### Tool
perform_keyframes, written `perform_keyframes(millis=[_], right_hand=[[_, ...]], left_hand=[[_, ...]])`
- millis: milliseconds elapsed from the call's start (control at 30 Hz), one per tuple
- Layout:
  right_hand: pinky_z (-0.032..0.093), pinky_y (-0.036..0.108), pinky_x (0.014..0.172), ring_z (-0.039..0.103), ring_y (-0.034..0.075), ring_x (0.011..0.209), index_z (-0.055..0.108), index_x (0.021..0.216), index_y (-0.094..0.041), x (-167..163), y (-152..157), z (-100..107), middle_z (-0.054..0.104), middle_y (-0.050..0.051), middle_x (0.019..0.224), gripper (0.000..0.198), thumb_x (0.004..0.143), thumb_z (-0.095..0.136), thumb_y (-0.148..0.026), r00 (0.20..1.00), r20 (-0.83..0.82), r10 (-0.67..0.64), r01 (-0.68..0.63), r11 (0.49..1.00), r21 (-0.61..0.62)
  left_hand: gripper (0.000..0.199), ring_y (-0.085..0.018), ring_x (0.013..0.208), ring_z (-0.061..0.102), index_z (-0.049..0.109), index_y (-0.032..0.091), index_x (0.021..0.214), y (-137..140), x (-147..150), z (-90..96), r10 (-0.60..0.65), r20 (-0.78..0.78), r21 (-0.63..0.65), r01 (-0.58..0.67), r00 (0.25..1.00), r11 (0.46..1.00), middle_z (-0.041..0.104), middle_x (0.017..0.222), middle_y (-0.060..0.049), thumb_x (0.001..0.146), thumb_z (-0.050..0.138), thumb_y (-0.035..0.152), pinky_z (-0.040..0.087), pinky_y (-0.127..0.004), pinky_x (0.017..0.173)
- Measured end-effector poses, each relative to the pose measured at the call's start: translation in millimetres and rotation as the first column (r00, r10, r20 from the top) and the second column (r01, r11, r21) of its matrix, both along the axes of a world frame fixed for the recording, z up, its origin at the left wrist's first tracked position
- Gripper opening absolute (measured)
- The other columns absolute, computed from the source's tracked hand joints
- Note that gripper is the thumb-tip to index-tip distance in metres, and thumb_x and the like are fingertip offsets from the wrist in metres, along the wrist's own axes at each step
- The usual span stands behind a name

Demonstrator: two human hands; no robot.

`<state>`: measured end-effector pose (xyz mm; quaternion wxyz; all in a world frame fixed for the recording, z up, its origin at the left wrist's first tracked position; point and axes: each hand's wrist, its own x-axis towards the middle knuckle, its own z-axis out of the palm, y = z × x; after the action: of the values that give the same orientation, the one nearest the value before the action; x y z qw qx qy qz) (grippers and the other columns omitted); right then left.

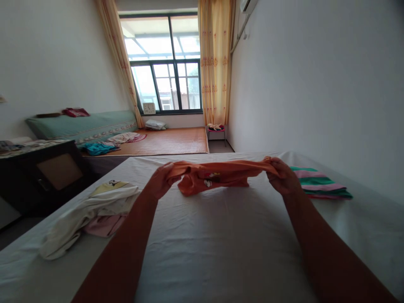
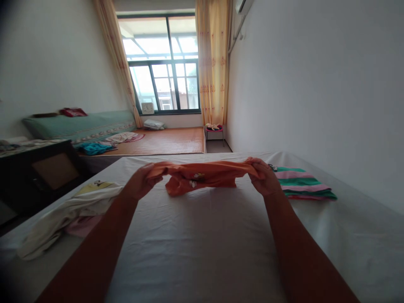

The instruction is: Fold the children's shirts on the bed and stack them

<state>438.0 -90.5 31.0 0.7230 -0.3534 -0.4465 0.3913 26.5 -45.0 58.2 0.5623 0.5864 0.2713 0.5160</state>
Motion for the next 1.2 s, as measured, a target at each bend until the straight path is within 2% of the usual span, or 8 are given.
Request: perform_keyframes(millis=[233, 467, 633, 733, 800, 900, 1067, 1200], right_hand=[[0.052, 0.037, 0.091, 0.051, 0.020, 0.121, 0.055, 0.123, -0.034, -35.8, -12.1, 68.1, 0.053, -0.002, 0.134, 0.039, 0.086, 0.044, -0.040, 0.978, 0.210, -0.008, -0.027, 0.987, 0.161], [0.049, 0.039, 0.093, 0.050, 0.022, 0.122, 0.028, 0.143, -0.031, -40.0, 44.5, 45.7, 0.043, 0.010, 0.143, 0.074, 0.079, 0.062, -0.044, 0.907, 0.398, 0.138, -0.090, 0.987, -0.136], [0.042, 0.042, 0.099, 0.050, 0.027, 0.122, 0.059, 0.123, -0.024, -12.2, 33.2, 8.0, 0.057, 0.009, 0.131, 0.055, 0.072, 0.069, -0.040, 0.569, 0.785, 0.244, -0.139, 0.970, -0.201], [0.042, 0.039, 0.100, 0.052, 0.028, 0.118, 0.060, 0.123, -0.024, 4.0, 26.2, -17.4, 0.060, 0.007, 0.126, 0.063, 0.063, 0.074, -0.033, 0.278, 0.912, 0.300, -0.079, 0.954, -0.290], [0.041, 0.038, 0.100, 0.054, 0.028, 0.115, 0.059, 0.125, -0.023, 8.6, 26.8, -36.1, 0.061, 0.008, 0.125, 0.067, 0.059, 0.072, -0.022, 0.081, 0.948, 0.307, -0.035, 0.952, -0.305], [0.041, 0.036, 0.098, 0.056, 0.025, 0.111, 0.063, 0.118, -0.021, 7.8, 33.3, -60.2, 0.064, 0.008, 0.119, 0.055, 0.064, 0.060, -0.009, -0.056, 0.980, 0.189, -0.007, 0.982, -0.190], [0.045, 0.034, 0.090, 0.060, 0.023, 0.099, 0.072, 0.097, -0.022, 15.8, 35.6, -60.4, 0.071, 0.008, 0.098, 0.032, 0.079, 0.048, -0.013, 0.029, 0.998, -0.056, 0.149, 0.988, 0.051], [0.046, 0.034, 0.086, 0.061, 0.023, 0.092, 0.073, 0.093, -0.020, 32.2, 14.0, -33.1, 0.071, 0.008, 0.093, 0.024, 0.081, 0.055, -0.029, 0.240, 0.968, -0.068, 0.039, 0.997, 0.060]], left_hand=[[0.030, -0.021, 0.115, 0.055, 0.064, 0.018, 0.105, -2.2, 16.8, 67.3, 0.022, 0.346, 0.088, -0.056, 0.938, 0.995, 0.066, 0.112, -0.005, 0.091, 0.047, 0.037, 0.047, -0.035, 0.097], [0.032, -0.020, 0.110, 0.057, 0.064, 0.016, 0.105, 75.4, 34.0, 35.6, 0.305, 0.045, 0.120, -0.308, 0.951, 0.944, 0.066, 0.111, -0.008, 0.080, 0.062, 0.037, 0.042, -0.034, 0.098], [0.033, -0.022, 0.090, 0.063, 0.071, 0.016, 0.095, 52.2, 2.0, -0.1, 0.038, -0.486, 0.197, 0.067, 0.873, 0.978, 0.071, 0.097, -0.008, 0.069, 0.071, 0.037, 0.047, -0.033, 0.085], [0.037, -0.025, 0.102, 0.060, 0.070, 0.021, 0.104, 16.3, -6.3, -14.6, -0.239, -0.766, 0.117, 0.495, 0.597, 0.861, 0.069, 0.108, -0.007, 0.067, 0.072, 0.027, 0.045, -0.033, 0.091], [0.049, -0.026, 0.112, 0.054, 0.066, 0.024, 0.113, -3.7, -5.1, -27.4, -0.240, -0.870, 0.106, 0.638, 0.431, 0.762, 0.064, 0.119, -0.005, 0.065, 0.070, 0.019, 0.040, -0.034, 0.099], [0.048, -0.024, 0.109, 0.054, 0.065, 0.024, 0.111, -17.2, 1.0, -50.3, -0.035, -0.929, 0.218, 0.620, 0.369, 0.753, 0.062, 0.117, -0.005, 0.064, 0.065, 0.012, 0.041, -0.031, 0.096], [0.023, -0.018, 0.092, 0.058, 0.068, 0.018, 0.088, -6.5, -5.2, -55.6, 0.153, -0.892, 0.379, 0.521, 0.426, 0.765, 0.064, 0.095, -0.004, 0.072, 0.055, 0.008, 0.042, -0.026, 0.085], [0.020, -0.016, 0.087, 0.059, 0.069, 0.017, 0.093, -4.7, -29.2, -24.2, -0.050, -0.883, 0.239, 0.537, 0.468, 0.809, 0.068, 0.093, -0.004, 0.078, 0.056, 0.014, 0.043, -0.024, 0.082]])
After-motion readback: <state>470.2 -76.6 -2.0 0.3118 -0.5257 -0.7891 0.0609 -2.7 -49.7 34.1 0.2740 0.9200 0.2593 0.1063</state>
